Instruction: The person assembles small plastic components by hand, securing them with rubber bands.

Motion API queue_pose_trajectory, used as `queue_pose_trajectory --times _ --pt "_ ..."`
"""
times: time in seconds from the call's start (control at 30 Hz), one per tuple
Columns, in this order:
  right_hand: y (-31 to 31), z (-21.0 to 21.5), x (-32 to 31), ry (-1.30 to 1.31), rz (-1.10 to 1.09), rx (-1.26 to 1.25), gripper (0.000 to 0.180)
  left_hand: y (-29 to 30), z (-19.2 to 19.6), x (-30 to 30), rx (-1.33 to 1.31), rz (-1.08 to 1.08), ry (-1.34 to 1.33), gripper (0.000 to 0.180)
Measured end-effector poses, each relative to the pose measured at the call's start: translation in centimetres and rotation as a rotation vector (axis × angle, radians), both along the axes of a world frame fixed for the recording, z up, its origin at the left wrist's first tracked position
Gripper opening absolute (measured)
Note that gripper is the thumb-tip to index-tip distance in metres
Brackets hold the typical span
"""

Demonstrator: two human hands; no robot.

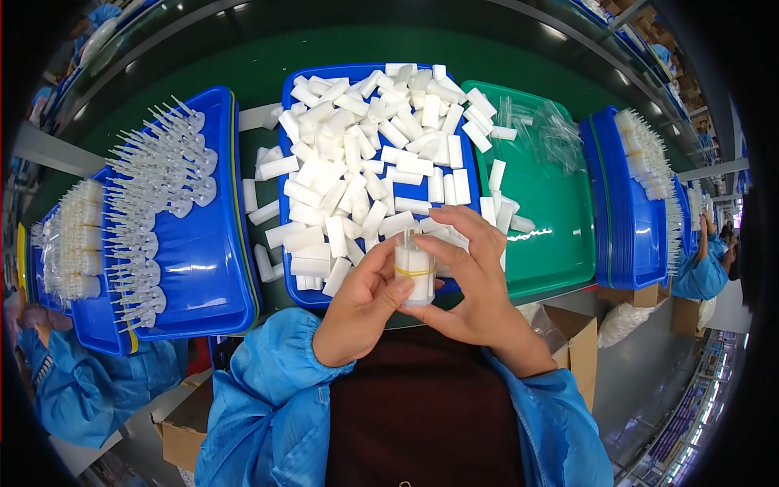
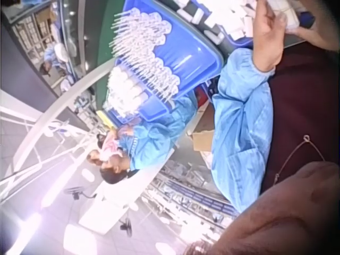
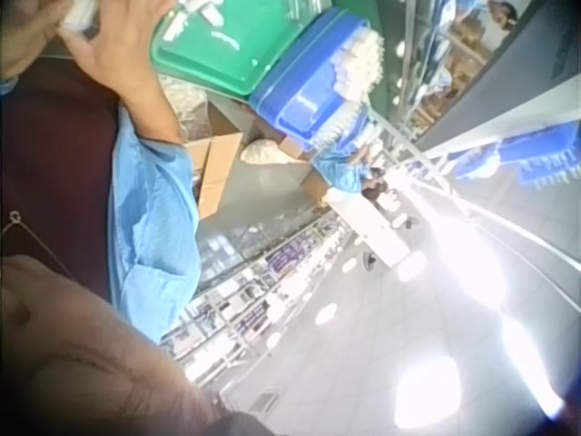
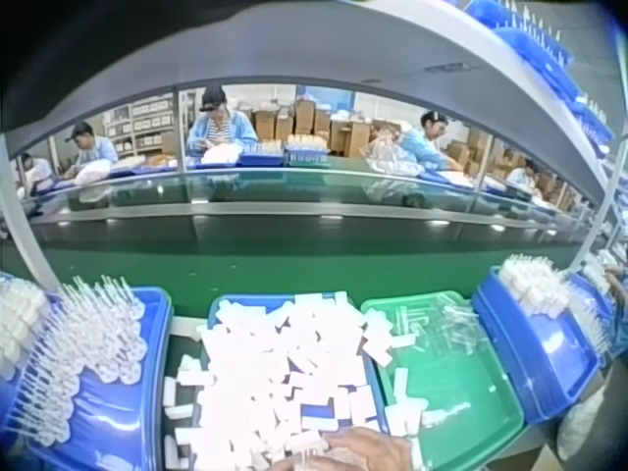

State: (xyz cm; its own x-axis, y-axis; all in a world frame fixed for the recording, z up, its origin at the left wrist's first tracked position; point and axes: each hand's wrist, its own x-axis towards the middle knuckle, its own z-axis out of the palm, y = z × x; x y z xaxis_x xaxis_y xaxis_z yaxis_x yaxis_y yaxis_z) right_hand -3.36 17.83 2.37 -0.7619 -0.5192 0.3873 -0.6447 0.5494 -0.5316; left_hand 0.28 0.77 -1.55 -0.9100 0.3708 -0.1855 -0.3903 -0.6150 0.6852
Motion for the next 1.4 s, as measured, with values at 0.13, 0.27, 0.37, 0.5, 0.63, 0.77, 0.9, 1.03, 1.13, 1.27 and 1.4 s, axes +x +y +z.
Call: queue_pose_trajectory --times 0.13,0.27,0.37,0.5,0.63,0.77,0.9,1.03,1.13,1.27,1.4 --pt "0.3 -0.4 -0.1 -0.162 0.02 -0.169 0.068 -0.1 0.3 -0.1 0.044 -0.054 -0.031 0.056" --pt "0.9 -0.8 -0.5 -0.377 0.108 -0.381 0.073 0.0 0.6 -0.2 0.365 -0.108 -0.152 0.055" --pt "0.6 0.0 -0.2 -0.274 0.034 -0.242 0.076 -0.2 0.3 -0.1 0.315 -0.103 -0.017 0.054" --pt "0.1 1.1 0.2 -0.112 0.013 0.0 0.076 -0.1 0.1 0.2 0.12 -0.051 -0.016 0.054" --pt "-0.1 1.0 0.1 -0.069 -0.02 0.053 0.072 -0.1 -0.2 0.2 0.004 -0.066 -0.018 0.057" --pt "0.0 0.4 0.4 -0.069 -0.023 -0.044 0.069 0.1 -0.4 0.3 0.039 -0.067 -0.006 0.052" --pt "-0.1 -0.2 0.4 -0.076 -0.027 -0.072 0.069 0.1 -0.3 0.2 -0.023 -0.045 0.071 0.053" --pt "0.1 -1.0 0.3 -0.179 -0.008 -0.189 0.07 0.2 -1.0 0.2 0.008 -0.085 0.034 0.052" --pt "0.7 -2.1 -0.1 -0.327 0.053 -0.381 0.072 0.5 0.4 -0.2 0.437 -0.15 -0.134 0.051" --pt "0.7 -0.7 -0.1 -0.275 0.014 -0.258 0.076 0.3 -0.4 0.2 0.293 -0.135 -0.081 0.05" --pt "0.5 0.6 0.4 -0.13 -0.003 -0.04 0.076 0.5 -0.4 0.4 0.083 -0.088 -0.053 0.048"
